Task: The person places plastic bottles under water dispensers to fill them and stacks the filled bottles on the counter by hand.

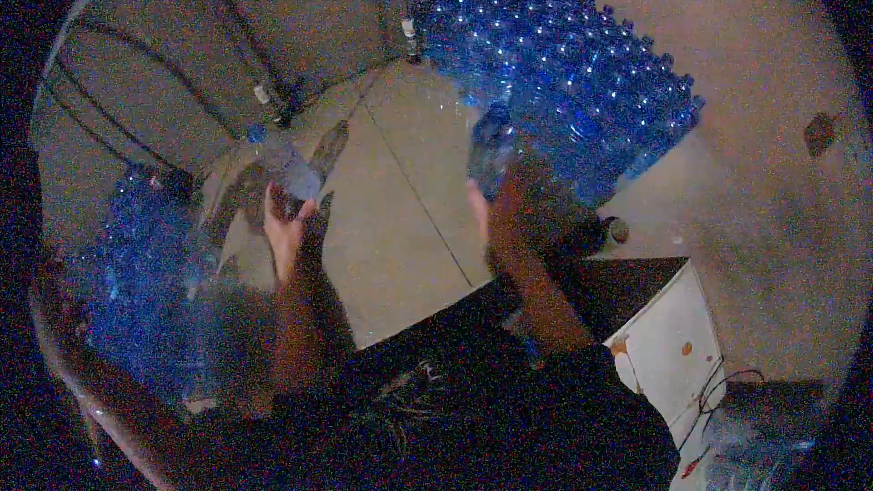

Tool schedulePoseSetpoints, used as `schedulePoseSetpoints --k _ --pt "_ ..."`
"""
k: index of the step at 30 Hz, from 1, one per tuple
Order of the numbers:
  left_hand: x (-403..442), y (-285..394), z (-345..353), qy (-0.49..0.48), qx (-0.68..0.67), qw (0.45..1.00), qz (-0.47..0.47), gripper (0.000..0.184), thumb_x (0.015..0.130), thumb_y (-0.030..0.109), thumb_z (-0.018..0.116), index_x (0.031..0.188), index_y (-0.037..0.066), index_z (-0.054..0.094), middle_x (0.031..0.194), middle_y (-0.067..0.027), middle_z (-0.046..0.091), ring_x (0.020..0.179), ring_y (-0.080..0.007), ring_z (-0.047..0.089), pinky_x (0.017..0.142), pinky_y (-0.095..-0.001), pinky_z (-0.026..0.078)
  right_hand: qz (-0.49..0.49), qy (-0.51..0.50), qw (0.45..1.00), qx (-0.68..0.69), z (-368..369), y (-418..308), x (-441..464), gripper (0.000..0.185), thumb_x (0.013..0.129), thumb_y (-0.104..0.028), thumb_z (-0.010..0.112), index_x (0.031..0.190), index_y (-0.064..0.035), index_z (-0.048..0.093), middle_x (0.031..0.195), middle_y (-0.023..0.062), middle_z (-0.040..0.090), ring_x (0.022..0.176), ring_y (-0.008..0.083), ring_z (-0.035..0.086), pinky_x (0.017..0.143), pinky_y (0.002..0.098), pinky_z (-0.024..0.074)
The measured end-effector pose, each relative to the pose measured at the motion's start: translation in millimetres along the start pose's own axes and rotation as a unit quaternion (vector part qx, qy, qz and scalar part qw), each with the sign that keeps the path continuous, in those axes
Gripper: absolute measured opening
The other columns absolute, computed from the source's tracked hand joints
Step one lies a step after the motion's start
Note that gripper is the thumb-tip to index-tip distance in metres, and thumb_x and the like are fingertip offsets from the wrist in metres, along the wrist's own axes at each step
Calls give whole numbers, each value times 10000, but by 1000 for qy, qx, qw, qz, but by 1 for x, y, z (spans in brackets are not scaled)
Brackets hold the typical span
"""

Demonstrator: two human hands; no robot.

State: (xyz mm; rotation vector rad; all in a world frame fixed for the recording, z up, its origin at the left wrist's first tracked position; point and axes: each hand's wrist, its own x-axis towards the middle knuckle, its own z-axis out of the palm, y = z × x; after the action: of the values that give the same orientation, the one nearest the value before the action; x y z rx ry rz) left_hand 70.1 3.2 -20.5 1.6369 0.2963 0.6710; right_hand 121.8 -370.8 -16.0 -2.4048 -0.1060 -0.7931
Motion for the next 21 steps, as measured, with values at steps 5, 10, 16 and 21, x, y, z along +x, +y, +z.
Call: schedulePoseSetpoints --k 5,10,16,21 --pt "-4 -2 -6 30 156 987 6 861 764 59 846 1478 -25 372 1436 -204 504 1302 -325 518 1041 -403 472 25 108 992 -56 33 48 52 771 873 -351 737 1411 97 413 1268 319 565 1181 458 557 1010 468 461" --pt "-77 45 -20 26 -5 994 -102 794 798 62 821 1470 -1 401 1442 -164 508 1291 -294 524 1016 -396 491 42 132 953 268 78 76 79 717 894 -337 715 1394 84 422 1275 259 565 1133 404 563 987 448 460" --pt "-191 83 -90 122 -139 975 -125 628 874 9 738 1435 6 454 1266 -89 584 1129 -159 589 941 -305 532 217 -41 870 440 31 -73 35 524 906 -305 712 1266 15 506 1023 84 565 831 173 584 759 293 518" --pt "-209 92 -121 172 -108 965 -164 530 872 31 752 1358 7 546 1201 -82 653 1074 -158 641 980 -326 510 -329 -257 816 399 57 -319 -28 535 846 -175 722 1323 -16 539 1303 212 571 1242 393 519 1059 467 422"
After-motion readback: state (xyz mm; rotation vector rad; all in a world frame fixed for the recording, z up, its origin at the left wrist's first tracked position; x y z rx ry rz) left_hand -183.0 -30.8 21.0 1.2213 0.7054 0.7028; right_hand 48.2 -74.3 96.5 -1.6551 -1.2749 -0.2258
